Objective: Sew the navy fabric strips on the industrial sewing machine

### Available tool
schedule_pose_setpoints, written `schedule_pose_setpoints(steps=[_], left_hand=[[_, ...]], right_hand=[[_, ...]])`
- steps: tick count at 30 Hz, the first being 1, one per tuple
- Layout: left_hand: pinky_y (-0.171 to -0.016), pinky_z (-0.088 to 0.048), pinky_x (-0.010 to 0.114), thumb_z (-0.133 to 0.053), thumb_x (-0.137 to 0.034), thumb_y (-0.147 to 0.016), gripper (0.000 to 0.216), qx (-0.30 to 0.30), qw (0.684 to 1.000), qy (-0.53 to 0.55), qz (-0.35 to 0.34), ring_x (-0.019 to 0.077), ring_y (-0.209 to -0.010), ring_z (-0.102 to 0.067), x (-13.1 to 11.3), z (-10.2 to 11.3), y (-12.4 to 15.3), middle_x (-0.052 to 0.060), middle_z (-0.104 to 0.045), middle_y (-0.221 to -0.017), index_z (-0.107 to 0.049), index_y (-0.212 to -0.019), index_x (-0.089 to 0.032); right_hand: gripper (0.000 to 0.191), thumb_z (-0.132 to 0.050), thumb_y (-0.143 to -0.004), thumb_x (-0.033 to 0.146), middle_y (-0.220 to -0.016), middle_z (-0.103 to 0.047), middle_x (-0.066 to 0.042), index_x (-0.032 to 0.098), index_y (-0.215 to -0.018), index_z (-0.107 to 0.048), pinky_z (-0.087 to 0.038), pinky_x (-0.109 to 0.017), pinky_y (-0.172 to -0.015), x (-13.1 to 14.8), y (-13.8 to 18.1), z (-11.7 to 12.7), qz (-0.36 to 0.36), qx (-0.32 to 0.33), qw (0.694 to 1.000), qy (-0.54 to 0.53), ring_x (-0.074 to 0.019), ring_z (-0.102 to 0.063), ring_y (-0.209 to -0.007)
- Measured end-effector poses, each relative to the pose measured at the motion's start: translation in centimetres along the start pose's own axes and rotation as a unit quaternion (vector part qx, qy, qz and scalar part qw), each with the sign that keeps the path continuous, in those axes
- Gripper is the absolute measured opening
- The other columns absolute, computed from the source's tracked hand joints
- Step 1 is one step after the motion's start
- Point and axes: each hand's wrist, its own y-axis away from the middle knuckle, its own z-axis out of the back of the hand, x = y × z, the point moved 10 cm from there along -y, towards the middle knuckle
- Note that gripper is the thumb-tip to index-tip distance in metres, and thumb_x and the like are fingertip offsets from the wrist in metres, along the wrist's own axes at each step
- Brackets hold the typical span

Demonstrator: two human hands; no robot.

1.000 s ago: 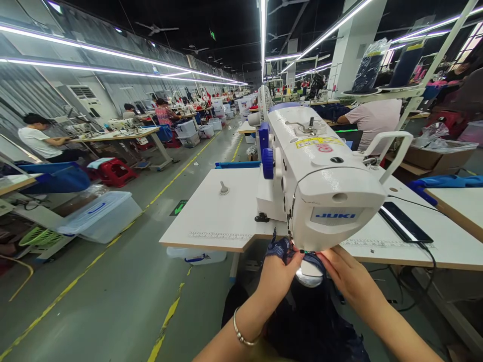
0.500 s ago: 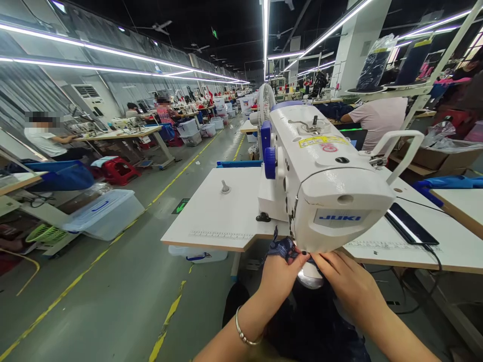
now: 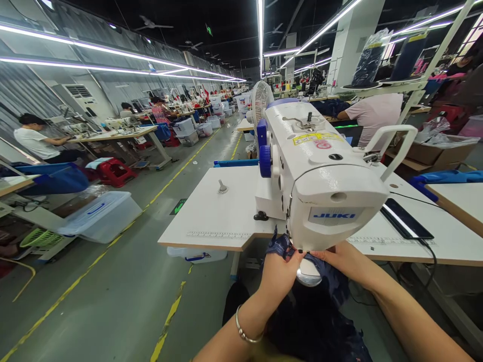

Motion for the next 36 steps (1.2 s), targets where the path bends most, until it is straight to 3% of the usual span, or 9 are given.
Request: schedule_pose_setpoints(steps=[5,7,12,19,24,30,36], left_hand=[[-0.079,-0.051,0.030,-0.066,-0.027,-0.077,0.022,-0.007,1.000,0.011,-0.016,0.0212,-0.090,-0.067,-0.5,0.3,0.0,0.007,-0.073,-0.096,-0.069,-0.096,-0.017],[-0.082,-0.050,0.030,-0.066,-0.030,-0.078,0.025,0.017,1.000,0.012,-0.015,0.0220,-0.094,-0.067,-0.5,0.2,0.1,0.007,-0.073,-0.099,-0.069,-0.099,-0.018],[-0.090,-0.048,0.033,-0.060,-0.035,-0.084,0.030,0.038,0.996,0.076,0.005,0.0228,-0.106,-0.063,1.3,0.4,-0.1,0.007,-0.071,-0.110,-0.064,-0.109,-0.018],[-0.093,-0.046,0.034,-0.060,-0.035,-0.084,0.029,0.043,0.992,0.116,0.024,0.0226,-0.106,-0.061,2.5,0.0,-0.3,0.007,-0.069,-0.110,-0.063,-0.107,-0.017],[-0.096,-0.044,0.036,-0.059,-0.033,-0.085,0.031,0.055,0.989,0.139,0.021,0.0226,-0.107,-0.060,2.5,-0.3,-0.4,0.009,-0.067,-0.110,-0.060,-0.111,-0.016],[-0.089,-0.047,0.036,-0.060,-0.035,-0.083,0.029,0.050,0.991,0.116,0.035,0.0227,-0.099,-0.062,2.8,-0.2,-0.5,0.010,-0.068,-0.105,-0.060,-0.104,-0.015],[-0.093,-0.046,0.036,-0.063,-0.035,-0.081,0.025,0.052,0.989,0.138,0.029,0.0235,-0.104,-0.062,2.0,-0.3,-0.6,0.008,-0.069,-0.106,-0.060,-0.099,-0.017]], right_hand=[[0.043,-0.061,-0.085,0.049,-0.115,-0.067,-0.010,0.020,-0.117,-0.059,-0.043,-0.045,-0.100,0.2,0.6,-1.2,0.005,0.028,0.995,-0.095,-0.0291,-0.061,-0.107],[0.037,-0.059,-0.086,0.048,-0.116,-0.066,-0.009,0.021,-0.112,-0.060,-0.043,-0.042,-0.100,0.0,1.0,-0.9,0.008,0.002,0.993,-0.118,-0.0274,-0.060,-0.108],[0.018,-0.054,-0.086,0.040,-0.094,-0.064,-0.004,0.024,-0.093,-0.057,-0.047,-0.038,-0.091,-1.6,2.2,1.2,-0.002,-0.105,0.992,-0.071,-0.0233,-0.059,-0.096],[0.007,-0.049,-0.084,0.031,-0.080,-0.056,0.001,0.026,-0.088,-0.052,-0.047,-0.034,-0.083,-2.1,2.0,1.1,0.015,-0.103,0.993,-0.062,-0.0192,-0.056,-0.079],[0.007,-0.053,-0.082,0.031,-0.077,-0.057,0.000,0.025,-0.084,-0.051,-0.048,-0.035,-0.079,-2.1,1.8,1.1,0.018,-0.104,0.992,-0.072,-0.0197,-0.056,-0.076],[0.011,-0.054,-0.083,0.035,-0.078,-0.059,-0.001,0.025,-0.083,-0.052,-0.048,-0.036,-0.080,-2.3,2.0,1.1,0.004,-0.108,0.992,-0.061,-0.0204,-0.056,-0.077],[0.016,-0.052,-0.088,0.041,-0.081,-0.056,-0.001,0.025,-0.086,-0.051,-0.048,-0.035,-0.082,-2.9,2.0,1.1,0.011,-0.092,0.994,-0.060,-0.0203,-0.055,-0.081]])
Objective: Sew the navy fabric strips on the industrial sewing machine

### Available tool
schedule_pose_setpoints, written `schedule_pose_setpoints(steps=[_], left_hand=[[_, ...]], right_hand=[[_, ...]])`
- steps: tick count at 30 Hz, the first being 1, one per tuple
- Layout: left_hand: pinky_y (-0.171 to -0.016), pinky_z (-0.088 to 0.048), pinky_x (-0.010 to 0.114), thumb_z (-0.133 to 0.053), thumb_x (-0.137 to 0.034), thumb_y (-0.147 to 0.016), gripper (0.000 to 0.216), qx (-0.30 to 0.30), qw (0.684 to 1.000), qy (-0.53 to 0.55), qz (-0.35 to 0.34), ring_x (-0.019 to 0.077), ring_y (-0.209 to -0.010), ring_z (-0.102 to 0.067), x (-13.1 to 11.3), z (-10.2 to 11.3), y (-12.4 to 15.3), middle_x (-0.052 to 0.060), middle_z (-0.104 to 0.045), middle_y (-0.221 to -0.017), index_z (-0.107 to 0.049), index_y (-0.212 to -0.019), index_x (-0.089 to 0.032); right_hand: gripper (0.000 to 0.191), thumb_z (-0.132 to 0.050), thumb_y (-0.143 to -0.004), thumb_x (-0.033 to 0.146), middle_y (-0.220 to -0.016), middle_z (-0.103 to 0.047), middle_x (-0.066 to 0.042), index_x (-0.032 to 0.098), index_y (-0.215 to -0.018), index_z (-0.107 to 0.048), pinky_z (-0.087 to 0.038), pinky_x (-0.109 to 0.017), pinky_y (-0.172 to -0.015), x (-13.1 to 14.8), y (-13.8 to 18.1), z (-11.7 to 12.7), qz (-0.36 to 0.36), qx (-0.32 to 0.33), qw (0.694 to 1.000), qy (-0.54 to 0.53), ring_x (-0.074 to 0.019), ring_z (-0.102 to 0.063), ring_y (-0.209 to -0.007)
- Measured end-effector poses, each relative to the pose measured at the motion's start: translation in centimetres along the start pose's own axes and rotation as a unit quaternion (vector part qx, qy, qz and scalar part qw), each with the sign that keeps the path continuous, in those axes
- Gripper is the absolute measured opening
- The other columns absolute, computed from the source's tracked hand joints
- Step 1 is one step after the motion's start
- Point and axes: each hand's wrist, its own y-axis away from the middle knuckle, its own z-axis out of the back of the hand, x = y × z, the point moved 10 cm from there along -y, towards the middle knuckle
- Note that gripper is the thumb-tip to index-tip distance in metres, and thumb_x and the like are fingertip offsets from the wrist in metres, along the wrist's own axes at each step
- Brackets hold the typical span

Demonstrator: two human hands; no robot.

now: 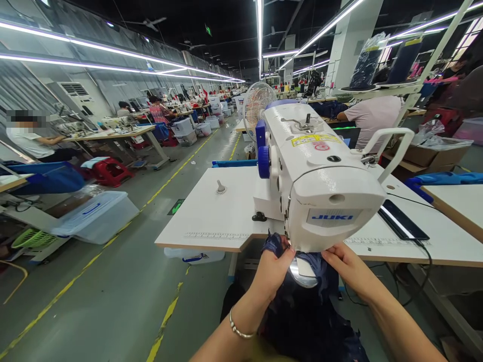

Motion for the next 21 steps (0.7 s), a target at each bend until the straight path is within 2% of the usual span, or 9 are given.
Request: schedule_pose_setpoints(steps=[5,11,16,21], left_hand=[[-0.094,-0.046,0.037,-0.064,-0.036,-0.081,0.025,-0.003,1.000,-0.018,0.005,0.0250,-0.106,-0.062,-0.16,0.12,0.07,0.008,-0.069,-0.107,-0.060,-0.099,-0.019],[-0.091,-0.047,0.036,-0.065,-0.037,-0.080,0.026,-0.009,1.000,-0.021,-0.002,0.0230,-0.099,-0.063,0.01,0.34,0.05,0.007,-0.070,-0.101,-0.060,-0.097,-0.018],[-0.088,-0.048,0.033,-0.067,-0.041,-0.077,0.033,-0.022,0.999,-0.034,-0.001,0.0227,-0.097,-0.064,0.17,0.64,0.00,0.007,-0.071,-0.099,-0.064,-0.099,-0.017],[-0.085,-0.047,0.032,-0.066,-0.039,-0.077,0.030,-0.022,0.999,-0.033,-0.012,0.0215,-0.093,-0.063,-0.05,0.73,0.08,0.007,-0.070,-0.096,-0.066,-0.097,-0.017]], right_hand=[[0.016,-0.050,-0.089,0.041,-0.082,-0.054,-0.001,0.025,-0.087,-0.050,-0.047,-0.033,-0.080,-0.54,-0.04,0.03,-0.004,0.011,1.000,0.010,-0.0196,-0.052,-0.081],[0.015,-0.051,-0.088,0.040,-0.083,-0.053,-0.002,0.025,-0.087,-0.050,-0.047,-0.033,-0.077,-0.51,0.08,0.05,-0.007,0.008,1.000,0.011,-0.0194,-0.051,-0.079],[0.014,-0.052,-0.088,0.038,-0.082,-0.056,-0.002,0.024,-0.086,-0.051,-0.047,-0.031,-0.076,-0.69,0.02,0.33,0.000,0.001,1.000,0.017,-0.0191,-0.053,-0.079],[0.020,-0.054,-0.086,0.042,-0.078,-0.060,-0.002,0.023,-0.083,-0.055,-0.049,-0.029,-0.076,-0.39,-0.16,0.47,0.001,-0.017,0.999,0.028,-0.0199,-0.059,-0.079]])
